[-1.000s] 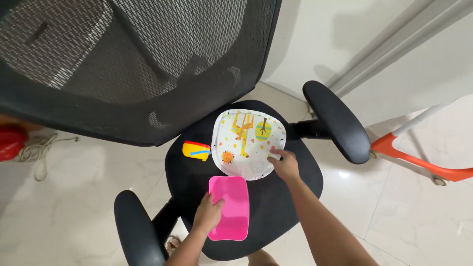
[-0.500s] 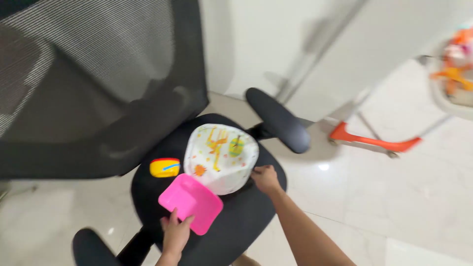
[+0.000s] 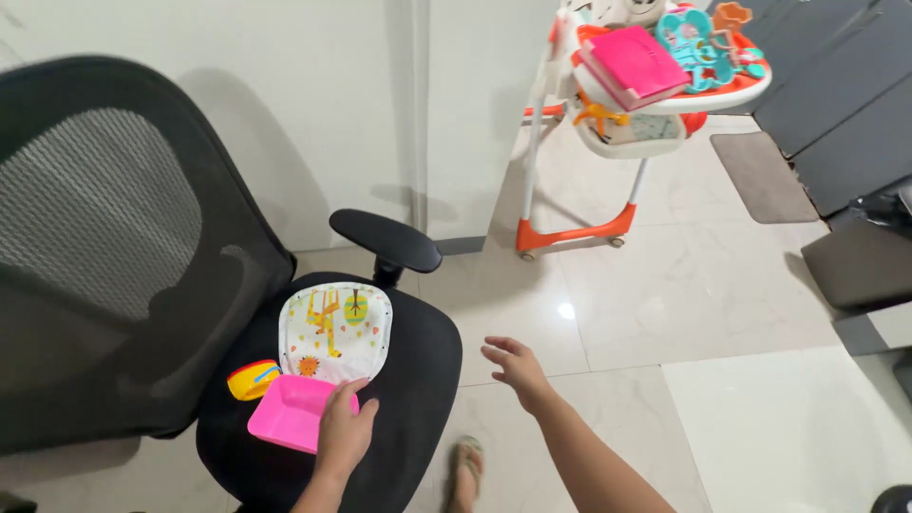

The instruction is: Assembling and disassembling gear-shaped plastic toy blocks.

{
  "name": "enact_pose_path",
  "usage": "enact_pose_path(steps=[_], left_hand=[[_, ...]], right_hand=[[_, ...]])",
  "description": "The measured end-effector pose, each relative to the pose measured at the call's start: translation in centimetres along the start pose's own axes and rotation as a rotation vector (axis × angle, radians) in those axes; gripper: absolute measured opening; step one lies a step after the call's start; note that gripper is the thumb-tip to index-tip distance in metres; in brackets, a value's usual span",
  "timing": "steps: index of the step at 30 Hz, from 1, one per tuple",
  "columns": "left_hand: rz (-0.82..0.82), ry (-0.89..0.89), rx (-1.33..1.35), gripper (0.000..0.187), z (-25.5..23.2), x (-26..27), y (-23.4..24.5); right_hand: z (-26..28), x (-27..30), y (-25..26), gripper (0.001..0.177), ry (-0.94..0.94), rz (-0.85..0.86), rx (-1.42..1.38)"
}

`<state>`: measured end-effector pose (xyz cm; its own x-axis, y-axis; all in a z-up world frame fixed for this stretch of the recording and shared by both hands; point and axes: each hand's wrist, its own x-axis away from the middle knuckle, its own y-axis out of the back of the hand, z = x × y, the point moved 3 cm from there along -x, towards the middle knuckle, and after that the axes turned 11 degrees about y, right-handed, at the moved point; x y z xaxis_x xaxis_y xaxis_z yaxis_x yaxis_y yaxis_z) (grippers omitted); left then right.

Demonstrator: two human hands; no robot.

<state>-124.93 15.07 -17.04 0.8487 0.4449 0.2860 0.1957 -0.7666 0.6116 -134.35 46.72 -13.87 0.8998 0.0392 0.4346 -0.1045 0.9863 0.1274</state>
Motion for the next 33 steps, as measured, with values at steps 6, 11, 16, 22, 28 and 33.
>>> enact_pose_path(steps=[6,11,16,22,28,33], left_hand=[[0.269,-0.024,0.163,0.031,-12.2,0.3,-1.4],[0.44,-0.088,0.246,0.029,-20.9,-4.2,-8.2],[0.567,0.011,0.316,0.031,-32.7,-6.9,-16.2],[0.567,-0.079,0.34,0.032,-44.4,-10.3,-24.6],[0.644,0.02,0.338,0.04,-54.8,-16.7,-30.6],[0.71,0.247,0.545,0.055,-62.4,-26.3,-36.8]], right_hand=[[6.0,0.2,7.7,0.034,0.167,-0.09,-0.399],[13.9,-0.2,15.6,0.026,0.26,-0.145,-0.505],[19.3,-4.5,25.8,0.022,0.322,-0.159,-0.519],[22.4,-11.3,36.5,0.02,0.325,-0.243,-0.511],[26.1,-20.7,44.1,0.02,0.386,-0.335,-0.414],[30.3,-32.0,47.9,0.021,0.491,-0.38,-0.079]])
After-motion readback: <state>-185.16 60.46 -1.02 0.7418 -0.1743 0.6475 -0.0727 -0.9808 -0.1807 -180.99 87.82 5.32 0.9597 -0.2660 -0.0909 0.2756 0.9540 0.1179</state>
